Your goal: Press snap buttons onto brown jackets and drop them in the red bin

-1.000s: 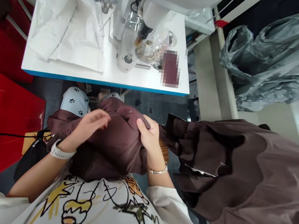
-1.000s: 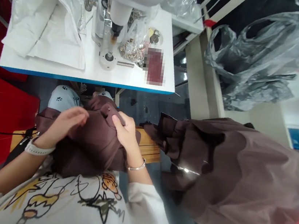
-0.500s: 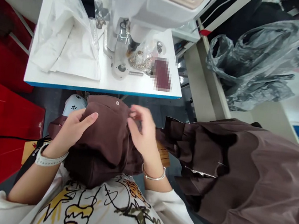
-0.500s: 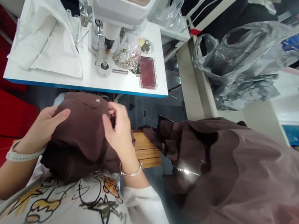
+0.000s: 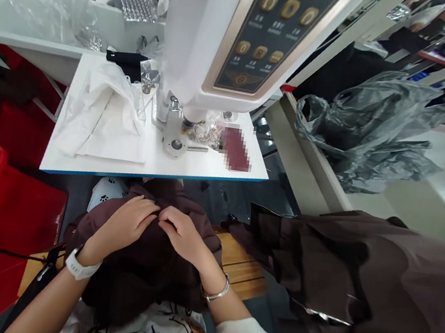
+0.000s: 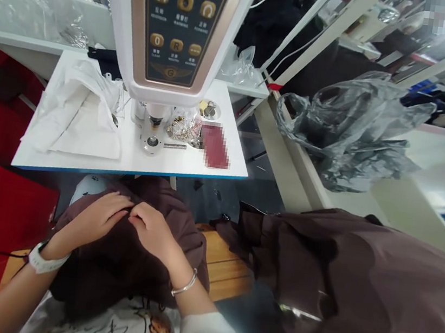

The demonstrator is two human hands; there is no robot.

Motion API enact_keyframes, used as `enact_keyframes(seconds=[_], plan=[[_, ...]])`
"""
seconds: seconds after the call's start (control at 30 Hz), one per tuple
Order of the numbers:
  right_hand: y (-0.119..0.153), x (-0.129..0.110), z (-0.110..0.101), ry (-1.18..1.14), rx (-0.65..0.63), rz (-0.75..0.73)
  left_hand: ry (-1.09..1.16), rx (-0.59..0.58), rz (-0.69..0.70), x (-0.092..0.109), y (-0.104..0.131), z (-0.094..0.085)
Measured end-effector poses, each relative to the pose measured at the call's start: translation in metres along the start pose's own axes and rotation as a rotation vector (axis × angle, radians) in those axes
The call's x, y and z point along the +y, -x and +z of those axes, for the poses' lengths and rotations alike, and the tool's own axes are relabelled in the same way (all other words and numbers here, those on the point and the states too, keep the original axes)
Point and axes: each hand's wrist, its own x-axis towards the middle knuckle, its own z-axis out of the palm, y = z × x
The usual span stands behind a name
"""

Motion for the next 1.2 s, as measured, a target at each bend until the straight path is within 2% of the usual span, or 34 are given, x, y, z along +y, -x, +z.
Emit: enact_keyframes(seconds=[0.07,0.1,0.13,0.23,0.27,0.33,0.47,0.6,0.8,0.9,1.0,1.1,1.2], plan=[[-0.006,0.000,-0.008,0.024,-0.004,0.048,0.072,-0.098,-0.022,-0.004,-0.007,0.004],[-0.012,0.002,-0.015,0.041,0.051,0.071,0.095,-0.099,-0.057,-0.007,-0.008,0.006],[-0.020,0.006,-0.024,0.065,0.150,0.079,0.116,-0.089,-0.085,-0.010,-0.009,0.008],[-0.054,0.023,-0.060,0.209,0.552,0.057,0.190,-0.054,-0.115,-0.020,-0.005,0.016],[-0.066,0.030,-0.072,0.278,0.634,0.054,0.207,-0.055,-0.118,-0.023,-0.003,0.020],[-0.089,0.043,-0.090,0.401,0.703,0.068,0.201,-0.068,-0.129,-0.030,0.002,0.033],[-0.112,0.059,-0.096,0.433,0.811,0.107,0.145,-0.083,-0.176,-0.041,0.010,0.057],[-0.111,0.061,-0.090,0.309,0.915,0.153,0.174,-0.058,-0.201,-0.048,0.011,0.062],[-0.102,0.053,-0.101,0.235,0.950,0.246,0.215,-0.063,-0.212,-0.058,0.009,0.065],[-0.101,0.042,-0.102,-0.050,0.930,0.166,0.216,-0.049,-0.220,-0.064,0.008,0.071],[-0.108,0.022,-0.093,-0.448,0.763,0.070,0.215,-0.039,-0.222,-0.067,0.008,0.075],[-0.120,-0.001,-0.082,-0.672,0.568,0.082,0.216,-0.045,-0.229,-0.069,0.009,0.076],[-0.132,-0.016,-0.076,-0.861,0.506,0.094,0.221,-0.049,-0.237,-0.070,0.010,0.077]])
